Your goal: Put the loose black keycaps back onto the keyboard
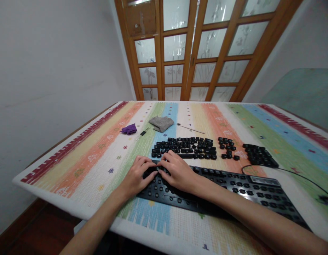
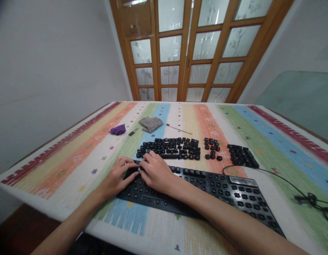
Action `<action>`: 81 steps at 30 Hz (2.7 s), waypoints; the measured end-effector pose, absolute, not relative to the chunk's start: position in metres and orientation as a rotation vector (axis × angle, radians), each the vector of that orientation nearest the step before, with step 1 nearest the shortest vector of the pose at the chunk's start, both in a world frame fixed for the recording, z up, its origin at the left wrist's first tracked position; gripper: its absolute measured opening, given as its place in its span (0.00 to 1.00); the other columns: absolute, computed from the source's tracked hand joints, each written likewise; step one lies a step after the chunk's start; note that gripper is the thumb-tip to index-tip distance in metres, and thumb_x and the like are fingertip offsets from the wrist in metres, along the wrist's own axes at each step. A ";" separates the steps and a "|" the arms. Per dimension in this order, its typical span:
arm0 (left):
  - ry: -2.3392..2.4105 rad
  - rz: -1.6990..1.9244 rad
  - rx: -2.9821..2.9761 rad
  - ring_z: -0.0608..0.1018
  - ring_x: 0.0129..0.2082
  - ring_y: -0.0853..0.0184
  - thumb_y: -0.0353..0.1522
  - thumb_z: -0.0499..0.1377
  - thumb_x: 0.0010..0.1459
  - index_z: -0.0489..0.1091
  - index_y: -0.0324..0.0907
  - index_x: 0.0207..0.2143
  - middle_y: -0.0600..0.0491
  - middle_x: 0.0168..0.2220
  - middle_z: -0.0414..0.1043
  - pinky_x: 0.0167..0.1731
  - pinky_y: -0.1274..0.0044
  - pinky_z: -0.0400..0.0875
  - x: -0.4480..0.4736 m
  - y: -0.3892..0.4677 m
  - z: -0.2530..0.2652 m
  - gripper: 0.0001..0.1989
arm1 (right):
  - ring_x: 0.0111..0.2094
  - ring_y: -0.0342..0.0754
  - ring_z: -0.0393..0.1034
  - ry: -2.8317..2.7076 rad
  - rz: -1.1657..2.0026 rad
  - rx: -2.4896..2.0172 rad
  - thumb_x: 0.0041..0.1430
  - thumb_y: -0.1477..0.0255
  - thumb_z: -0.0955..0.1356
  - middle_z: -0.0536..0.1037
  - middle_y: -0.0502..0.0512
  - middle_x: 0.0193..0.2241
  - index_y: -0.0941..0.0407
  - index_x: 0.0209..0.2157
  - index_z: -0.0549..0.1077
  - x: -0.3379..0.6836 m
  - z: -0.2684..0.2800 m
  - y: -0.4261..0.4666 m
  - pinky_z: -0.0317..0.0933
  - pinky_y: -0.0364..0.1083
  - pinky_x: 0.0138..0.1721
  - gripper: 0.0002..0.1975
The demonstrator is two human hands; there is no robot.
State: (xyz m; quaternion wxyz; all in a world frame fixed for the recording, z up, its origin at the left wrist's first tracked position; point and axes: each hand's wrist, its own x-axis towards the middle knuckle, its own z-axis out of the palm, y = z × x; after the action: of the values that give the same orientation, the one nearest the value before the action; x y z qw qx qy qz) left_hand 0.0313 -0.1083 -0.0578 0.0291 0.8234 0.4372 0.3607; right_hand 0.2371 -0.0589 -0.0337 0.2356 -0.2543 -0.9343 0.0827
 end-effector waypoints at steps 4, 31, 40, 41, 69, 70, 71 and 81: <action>1.384 1.094 2.514 0.71 0.45 0.61 0.29 0.59 0.64 0.72 0.43 0.45 0.50 0.42 0.70 0.47 0.68 0.70 0.032 -0.109 -0.059 0.08 | 0.41 0.54 0.62 -2.613 0.137 -0.708 0.66 0.73 0.65 0.73 0.62 0.38 0.61 0.40 0.76 0.234 -0.037 -0.058 0.61 0.51 0.42 0.08; 1.372 1.080 2.503 0.73 0.44 0.62 0.29 0.56 0.65 0.71 0.43 0.46 0.50 0.41 0.71 0.47 0.68 0.71 0.034 -0.108 -0.059 0.08 | 0.43 0.56 0.63 -2.702 -0.029 -0.783 0.66 0.74 0.64 0.74 0.63 0.37 0.62 0.37 0.76 0.227 -0.029 -0.065 0.61 0.53 0.42 0.09; 1.356 1.073 2.513 0.72 0.46 0.62 0.30 0.56 0.67 0.71 0.44 0.47 0.50 0.43 0.70 0.49 0.68 0.70 0.031 -0.110 -0.057 0.08 | 0.42 0.55 0.65 -2.688 0.087 -0.812 0.67 0.73 0.63 0.75 0.63 0.38 0.63 0.38 0.76 0.228 -0.029 -0.066 0.62 0.54 0.48 0.11; 1.355 1.070 2.515 0.72 0.46 0.62 0.30 0.56 0.67 0.71 0.44 0.47 0.50 0.43 0.70 0.49 0.68 0.69 0.031 -0.110 -0.057 0.08 | 0.42 0.55 0.65 -2.684 0.103 -0.822 0.67 0.73 0.63 0.75 0.62 0.38 0.63 0.39 0.76 0.228 -0.029 -0.066 0.62 0.54 0.48 0.11; 1.362 1.071 2.609 0.70 0.45 0.59 0.26 0.57 0.61 0.73 0.41 0.33 0.47 0.43 0.70 0.47 0.67 0.70 0.034 -0.109 -0.052 0.06 | 0.40 0.56 0.64 -2.868 -0.230 -0.496 0.65 0.69 0.65 0.74 0.63 0.34 0.59 0.27 0.79 0.214 -0.028 -0.077 0.56 0.53 0.40 0.15; 1.361 1.059 2.623 0.70 0.45 0.59 0.27 0.57 0.61 0.73 0.41 0.33 0.47 0.43 0.70 0.47 0.67 0.70 0.034 -0.109 -0.052 0.06 | 0.40 0.56 0.64 -2.880 -0.221 -0.496 0.65 0.69 0.65 0.75 0.63 0.34 0.59 0.28 0.79 0.213 -0.027 -0.076 0.56 0.53 0.41 0.15; 1.362 1.047 2.637 0.70 0.45 0.59 0.27 0.57 0.61 0.73 0.41 0.34 0.47 0.43 0.70 0.47 0.66 0.70 0.034 -0.109 -0.052 0.06 | 0.40 0.56 0.65 -2.890 -0.213 -0.494 0.65 0.69 0.65 0.75 0.63 0.34 0.59 0.28 0.79 0.212 -0.027 -0.076 0.56 0.53 0.41 0.15; 1.351 1.069 2.662 0.72 0.42 0.61 0.28 0.57 0.62 0.73 0.41 0.37 0.48 0.40 0.71 0.44 0.68 0.71 0.035 -0.110 -0.055 0.05 | 0.37 0.51 0.66 -2.878 -0.032 -0.584 0.64 0.69 0.65 0.76 0.59 0.31 0.59 0.29 0.80 0.225 -0.013 -0.047 0.54 0.50 0.39 0.14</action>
State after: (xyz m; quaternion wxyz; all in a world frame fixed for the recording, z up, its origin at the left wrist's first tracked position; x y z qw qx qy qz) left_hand 0.0350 -0.1104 -0.0546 -0.0145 0.8395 0.4260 0.3370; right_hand 0.2247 -0.0470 -0.0133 0.1021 -0.1979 -0.9748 -0.0107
